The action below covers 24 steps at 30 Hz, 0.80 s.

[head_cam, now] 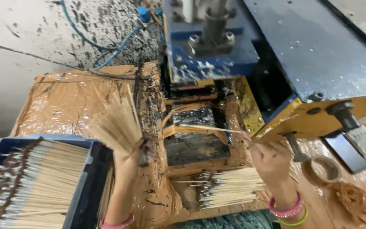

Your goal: Feeding raw wooden sticks into an industrial machine to coat them with incense paste.

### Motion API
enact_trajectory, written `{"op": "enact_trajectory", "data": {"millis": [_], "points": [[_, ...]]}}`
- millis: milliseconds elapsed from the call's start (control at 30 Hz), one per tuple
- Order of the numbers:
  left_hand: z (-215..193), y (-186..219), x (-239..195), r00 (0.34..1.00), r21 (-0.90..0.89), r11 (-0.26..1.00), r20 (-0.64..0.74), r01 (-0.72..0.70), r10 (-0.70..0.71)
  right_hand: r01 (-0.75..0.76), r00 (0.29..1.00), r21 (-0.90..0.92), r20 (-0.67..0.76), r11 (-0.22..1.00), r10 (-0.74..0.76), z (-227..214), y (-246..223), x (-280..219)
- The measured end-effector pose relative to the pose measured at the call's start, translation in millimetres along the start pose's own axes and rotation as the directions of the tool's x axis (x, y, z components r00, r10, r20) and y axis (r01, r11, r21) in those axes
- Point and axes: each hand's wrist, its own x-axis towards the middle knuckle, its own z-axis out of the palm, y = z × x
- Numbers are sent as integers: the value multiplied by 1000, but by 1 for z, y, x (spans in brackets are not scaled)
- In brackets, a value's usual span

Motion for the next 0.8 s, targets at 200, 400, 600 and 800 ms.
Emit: {"op": "enact_trajectory", "data": {"millis": [200,400,600,800], "points": [[-59,-52,-57,983,-2,999,-179,-45,44,-675,733,-36,88,737,675,12,59,-113],[-15,-19,-61,846,499,831,529,-245,-69,-493,819,837,354,238,451,33,-5,-81],[3,25,-7,959,7,998,279,-59,55,-471,875,876,447,107,187,30,-15,9],[31,29,57,997,-27,997,36,-71,72,208,975,359,-8,910,-220,31,-26,80]]}}
